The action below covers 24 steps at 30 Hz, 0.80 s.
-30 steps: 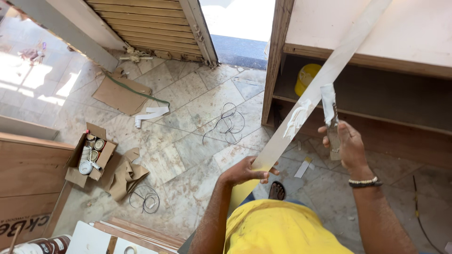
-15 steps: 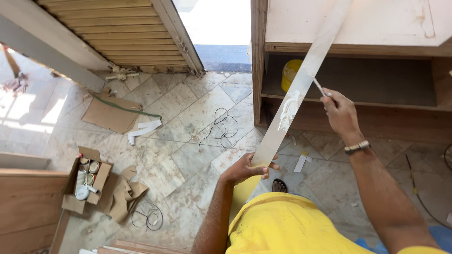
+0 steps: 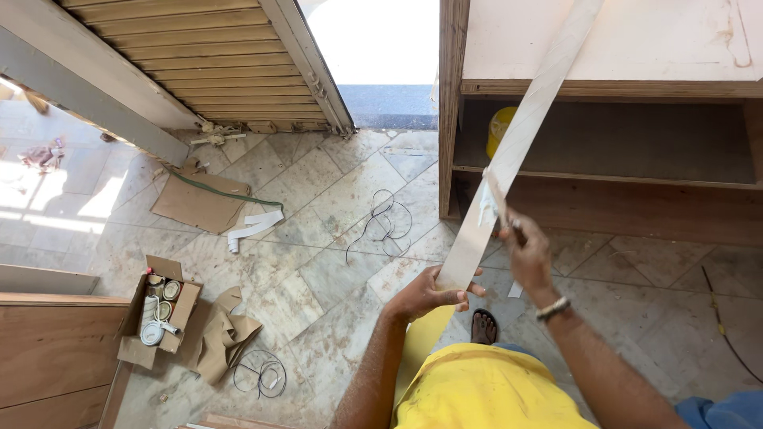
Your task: The person holds a long, thin piece of wood and uses a brush to apply white paint to its surface. They repeatedly dip the brush into a yellow container to reload paint and continue coating the wood piece.
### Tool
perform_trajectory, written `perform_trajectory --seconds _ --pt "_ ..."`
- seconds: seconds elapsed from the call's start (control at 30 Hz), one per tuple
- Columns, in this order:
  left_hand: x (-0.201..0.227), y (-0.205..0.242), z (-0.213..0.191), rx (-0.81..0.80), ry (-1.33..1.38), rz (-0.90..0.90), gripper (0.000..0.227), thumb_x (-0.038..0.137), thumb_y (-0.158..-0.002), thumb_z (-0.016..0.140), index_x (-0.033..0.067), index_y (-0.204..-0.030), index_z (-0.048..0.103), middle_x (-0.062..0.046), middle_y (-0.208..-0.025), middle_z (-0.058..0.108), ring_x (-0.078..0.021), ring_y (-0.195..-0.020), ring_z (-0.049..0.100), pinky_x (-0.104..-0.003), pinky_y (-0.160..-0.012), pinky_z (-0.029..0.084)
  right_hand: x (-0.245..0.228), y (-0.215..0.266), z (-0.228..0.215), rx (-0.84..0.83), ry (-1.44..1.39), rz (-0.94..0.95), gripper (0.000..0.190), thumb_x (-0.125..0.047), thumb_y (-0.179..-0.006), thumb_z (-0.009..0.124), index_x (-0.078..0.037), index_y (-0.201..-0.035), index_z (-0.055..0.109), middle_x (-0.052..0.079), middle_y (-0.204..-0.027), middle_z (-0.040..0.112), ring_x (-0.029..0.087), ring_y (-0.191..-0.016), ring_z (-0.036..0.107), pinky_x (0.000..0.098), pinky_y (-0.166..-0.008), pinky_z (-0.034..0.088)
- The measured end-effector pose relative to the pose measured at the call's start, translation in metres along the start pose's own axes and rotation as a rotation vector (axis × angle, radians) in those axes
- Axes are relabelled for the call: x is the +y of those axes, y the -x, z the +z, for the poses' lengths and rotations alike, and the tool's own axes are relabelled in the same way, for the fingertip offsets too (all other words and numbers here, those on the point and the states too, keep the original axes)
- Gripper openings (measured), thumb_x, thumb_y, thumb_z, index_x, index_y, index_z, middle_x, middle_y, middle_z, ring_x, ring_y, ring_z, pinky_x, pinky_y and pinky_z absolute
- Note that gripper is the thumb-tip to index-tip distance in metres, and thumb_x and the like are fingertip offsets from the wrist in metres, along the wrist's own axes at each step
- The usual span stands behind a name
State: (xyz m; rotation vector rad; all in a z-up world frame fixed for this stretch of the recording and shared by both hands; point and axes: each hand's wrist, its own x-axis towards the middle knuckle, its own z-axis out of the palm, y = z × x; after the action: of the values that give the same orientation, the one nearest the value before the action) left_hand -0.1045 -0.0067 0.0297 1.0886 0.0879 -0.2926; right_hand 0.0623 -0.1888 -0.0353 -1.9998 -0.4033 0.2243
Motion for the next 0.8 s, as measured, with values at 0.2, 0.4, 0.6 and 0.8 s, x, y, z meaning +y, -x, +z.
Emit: perform_trajectory --seconds 0.2,0.4,0.6,0.8 --pt "-0.001 0.005 -0.005 0.023 -0.021 -0.059 0.076 0.030 -0.083 0.084 -0.0036 -0.143 0.052 -0.013 -0.117 0.074 -0.0145 -0.085 0.067 -0.032 -0.083 0.057 0.050 0.073 -0.016 -0.066 -0.284 -0.133 0.045 -0.035 -0.102 0.066 -0.004 -0.134 0.066 0.004 -0.101 0.065 0.005 -0.075 0.053 0.0195 -0.059 0.046" --pt "-0.010 0.013 0.006 0.046 0.014 -0.096 0.069 0.032 -0.090 0.078 -0.0014 -0.144 0.051 -0.012 -0.119 0.073 -0.0136 -0.084 0.065 -0.033 -0.083 0.056 0.011 -0.020 -0.077 0.058 -0.201 -0.139 0.039 -0.029 -0.104 0.063 -0.003 -0.134 0.065 0.002 -0.099 0.068 0.003 -0.069 0.058 0.0195 -0.054 0.048" --pt "-0.012 0.020 0.015 0.105 -0.049 -0.099 0.054 0.032 -0.100 0.067 -0.0043 -0.138 0.058 -0.010 -0.117 0.075 -0.0145 -0.085 0.067 -0.035 -0.083 0.057 -0.017 -0.078 -0.080 0.011 -0.001 -0.202 0.022 -0.018 -0.109 0.061 -0.002 -0.122 0.071 0.010 -0.120 0.075 0.015 -0.087 0.065 0.0297 -0.079 0.054" --pt "-0.004 0.021 0.020 0.154 -0.032 -0.101 0.055 0.033 -0.096 0.070 -0.0020 -0.136 0.056 -0.010 -0.114 0.075 -0.0150 -0.084 0.066 -0.036 -0.082 0.058 -0.027 -0.028 -0.036 -0.205 0.049 -0.237 0.033 -0.024 -0.106 0.060 -0.003 -0.130 0.069 0.015 -0.125 0.071 0.021 -0.112 0.066 0.0342 -0.094 0.053"
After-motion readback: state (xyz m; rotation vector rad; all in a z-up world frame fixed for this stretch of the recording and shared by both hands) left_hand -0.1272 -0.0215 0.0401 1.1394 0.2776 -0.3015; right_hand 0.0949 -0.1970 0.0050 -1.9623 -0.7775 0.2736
